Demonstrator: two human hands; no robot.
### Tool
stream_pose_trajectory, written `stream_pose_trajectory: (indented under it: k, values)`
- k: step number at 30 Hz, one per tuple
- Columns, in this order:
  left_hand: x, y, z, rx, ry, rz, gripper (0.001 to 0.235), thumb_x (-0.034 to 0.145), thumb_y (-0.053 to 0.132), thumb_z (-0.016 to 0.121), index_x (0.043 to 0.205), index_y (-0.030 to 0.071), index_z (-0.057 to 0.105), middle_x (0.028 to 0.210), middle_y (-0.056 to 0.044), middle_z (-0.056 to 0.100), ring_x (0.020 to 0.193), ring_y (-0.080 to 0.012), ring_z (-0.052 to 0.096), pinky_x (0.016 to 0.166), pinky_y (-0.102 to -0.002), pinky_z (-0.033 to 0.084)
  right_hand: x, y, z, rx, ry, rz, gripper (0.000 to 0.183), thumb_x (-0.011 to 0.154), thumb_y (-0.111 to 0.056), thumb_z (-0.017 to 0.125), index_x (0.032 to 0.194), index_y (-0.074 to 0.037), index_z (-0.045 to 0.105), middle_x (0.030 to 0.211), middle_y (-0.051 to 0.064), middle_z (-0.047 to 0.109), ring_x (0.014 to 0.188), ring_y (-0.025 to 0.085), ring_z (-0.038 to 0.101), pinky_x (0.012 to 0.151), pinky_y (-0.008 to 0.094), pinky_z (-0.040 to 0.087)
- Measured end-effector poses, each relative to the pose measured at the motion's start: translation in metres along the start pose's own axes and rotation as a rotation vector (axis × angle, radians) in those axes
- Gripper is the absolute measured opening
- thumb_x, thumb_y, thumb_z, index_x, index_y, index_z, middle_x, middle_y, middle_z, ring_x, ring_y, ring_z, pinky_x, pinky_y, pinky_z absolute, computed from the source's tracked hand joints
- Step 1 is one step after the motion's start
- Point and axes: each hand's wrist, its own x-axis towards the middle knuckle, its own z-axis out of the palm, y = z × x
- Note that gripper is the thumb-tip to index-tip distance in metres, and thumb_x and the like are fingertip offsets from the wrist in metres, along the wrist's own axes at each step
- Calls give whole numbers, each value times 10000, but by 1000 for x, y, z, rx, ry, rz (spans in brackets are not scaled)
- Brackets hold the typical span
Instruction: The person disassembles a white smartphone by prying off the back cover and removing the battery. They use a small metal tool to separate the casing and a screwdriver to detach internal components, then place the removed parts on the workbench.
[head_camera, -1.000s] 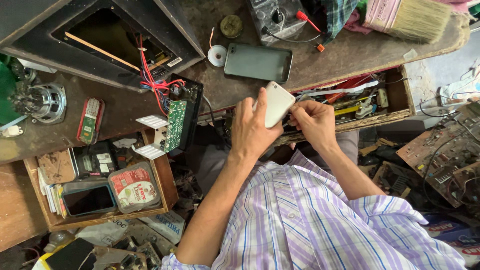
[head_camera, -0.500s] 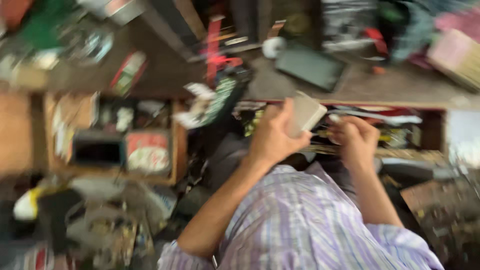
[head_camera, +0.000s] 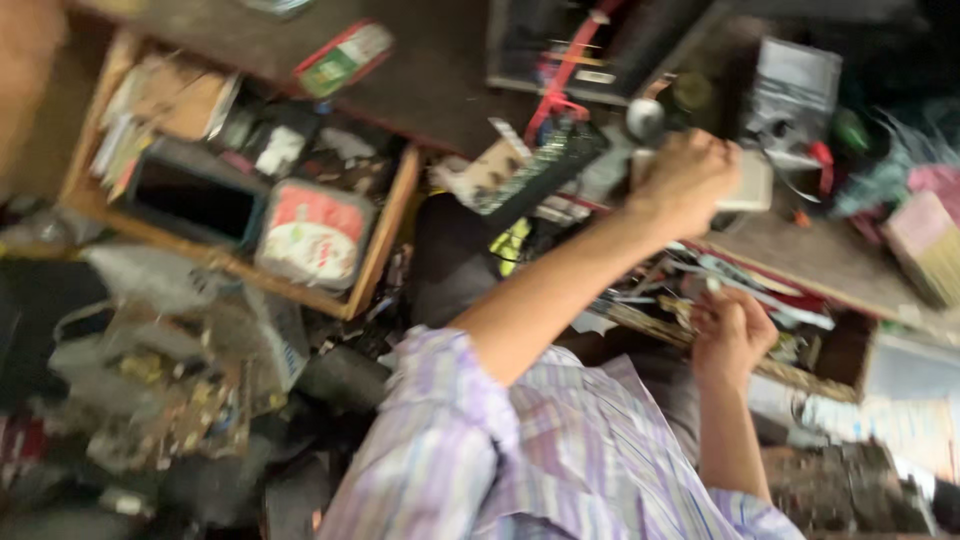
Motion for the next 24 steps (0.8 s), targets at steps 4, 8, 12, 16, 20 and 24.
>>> stream_pose_trajectory:
  k: [4, 8, 12, 16, 20, 24]
  values:
    - [9, -3, 27, -40, 249, -15, 413, 799, 114, 753, 1173, -43, 675, 1133, -169, 724, 1138, -304, 663, 1106, -486, 479, 2, -2, 6, -5, -47, -36, 162, 970, 42, 526, 959, 40, 688, 896, 152, 673, 762, 204, 650, 624, 282, 501]
    - [5, 0, 57, 88, 299, -27, 442, 740, 94, 726, 1169, 3, 677, 1389, -201, 601, 1321, -367, 525, 1159, -528, 383, 1, -5, 7, -35, -100, -19, 162, 999, 72, 542, 878, 58, 649, 838, 167, 663, 677, 202, 621, 572, 269, 475]
    - [-3, -4, 69, -5, 312, -3, 413, 779, 75, 723, 1187, 30, 682, 1464, -209, 548, 1382, -390, 441, 1193, -584, 325, 8, -10, 12, -56, -85, -7, 173, 1018, 69, 561, 872, 44, 651, 822, 166, 654, 666, 210, 623, 553, 260, 456]
    - [-54, 12, 34, -218, 461, 149, 324, 837, 0, 718, 1151, 79, 712, 1399, -196, 598, 1381, -372, 508, 1181, -486, 427, 6, -8, 6, -46, -37, -8, 142, 996, 85, 562, 919, 32, 669, 816, 175, 664, 646, 209, 613, 550, 264, 453]
    - [-204, -2, -35, -421, 789, 155, 285, 857, 49, 791, 1130, 55, 710, 1161, -106, 666, 1164, -286, 634, 1048, -444, 546, 10, 1, -4, 8, -76, -41, 195, 994, 120, 534, 855, 45, 648, 788, 191, 648, 615, 214, 586, 533, 270, 423]
    - [-326, -79, -90, -262, 600, -679, 244, 921, 165, 749, 1135, 96, 654, 1105, -96, 672, 1084, -316, 661, 940, -446, 510, 9, 3, -17, -84, -162, -71, 229, 987, 151, 480, 899, 57, 668, 860, 224, 680, 719, 253, 665, 541, 272, 427]
